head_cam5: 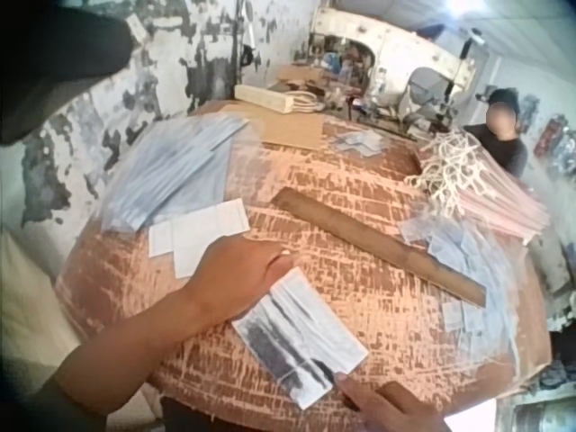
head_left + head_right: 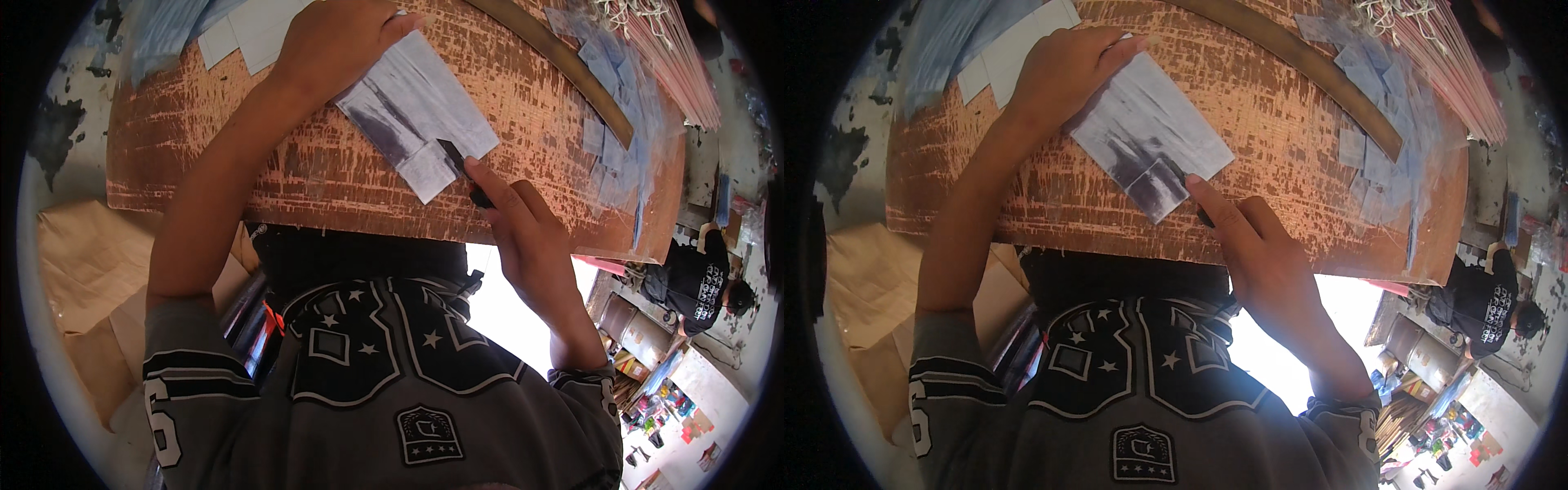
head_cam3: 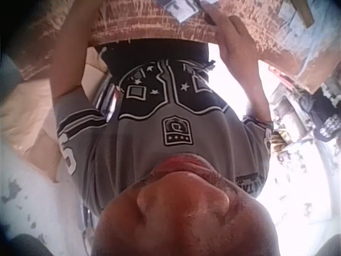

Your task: The person uses a red utility knife to cut a rectangular piece of light blue material on a wooden table. They repeatedly align the material, make precise cuts along the edges, and separate the cut sections. The person handles the material with both hands, occasionally lifting it to inspect the cut lines before continuing the process.

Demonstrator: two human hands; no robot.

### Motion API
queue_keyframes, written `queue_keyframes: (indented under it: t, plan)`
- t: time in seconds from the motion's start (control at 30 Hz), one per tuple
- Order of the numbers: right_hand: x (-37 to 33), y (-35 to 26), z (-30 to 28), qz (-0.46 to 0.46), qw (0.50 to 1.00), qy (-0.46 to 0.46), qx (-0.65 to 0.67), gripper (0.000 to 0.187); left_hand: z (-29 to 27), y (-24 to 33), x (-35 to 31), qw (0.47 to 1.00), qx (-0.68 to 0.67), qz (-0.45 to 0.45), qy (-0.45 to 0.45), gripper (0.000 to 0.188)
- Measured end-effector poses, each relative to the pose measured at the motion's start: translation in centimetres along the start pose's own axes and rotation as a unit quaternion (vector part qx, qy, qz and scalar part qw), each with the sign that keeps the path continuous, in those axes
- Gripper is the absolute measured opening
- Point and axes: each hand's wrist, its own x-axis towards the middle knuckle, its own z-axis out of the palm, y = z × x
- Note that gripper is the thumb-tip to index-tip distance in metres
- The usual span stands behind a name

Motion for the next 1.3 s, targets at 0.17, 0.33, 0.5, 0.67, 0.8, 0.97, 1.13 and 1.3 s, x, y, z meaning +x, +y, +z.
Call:
queue_keyframes:
  t: [0.17, 0.33, 0.5, 0.67, 0.8, 0.97, 1.13, 1.3]
  plan:
    - [0.04, -0.25, 0.22, 0.013, 1.000, 0.010, 0.001, 0.056, 0.21, -0.03, 0.09, 1.000, 0.001, -0.004, 0.000, 0.056]
    - [0.04, -0.55, 0.22, 0.024, 1.000, 0.010, -0.007, 0.053, 0.34, -0.19, 0.03, 1.000, 0.011, 0.004, 0.006, 0.056]
    - [-0.09, -0.57, 0.25, 0.032, 0.999, 0.005, -0.026, 0.054, 0.11, -0.05, 0.15, 1.000, 0.018, 0.004, -0.010, 0.055]
    - [-0.05, 0.05, 0.39, -0.005, 0.999, 0.002, -0.037, 0.065, 0.25, 0.01, 0.03, 1.000, 0.011, 0.004, 0.003, 0.055]
    - [0.02, 0.14, 0.28, -0.016, 0.998, 0.000, -0.065, 0.067, 0.23, 0.14, 0.05, 1.000, 0.019, 0.001, 0.001, 0.055]
    - [0.16, -0.31, -0.29, 0.006, 0.996, -0.022, -0.092, 0.061, 0.10, 0.37, 0.05, 1.000, 0.020, -0.005, -0.007, 0.054]
    - [0.27, -0.49, -0.50, 0.011, 0.995, -0.031, -0.097, 0.059, 0.36, 0.14, -0.01, 1.000, 0.024, 0.001, 0.010, 0.053]
    - [-0.06, 0.15, -0.14, -0.024, 0.994, -0.025, -0.102, 0.080, 0.19, 0.21, 0.06, 0.999, 0.033, 0.003, 0.003, 0.053]
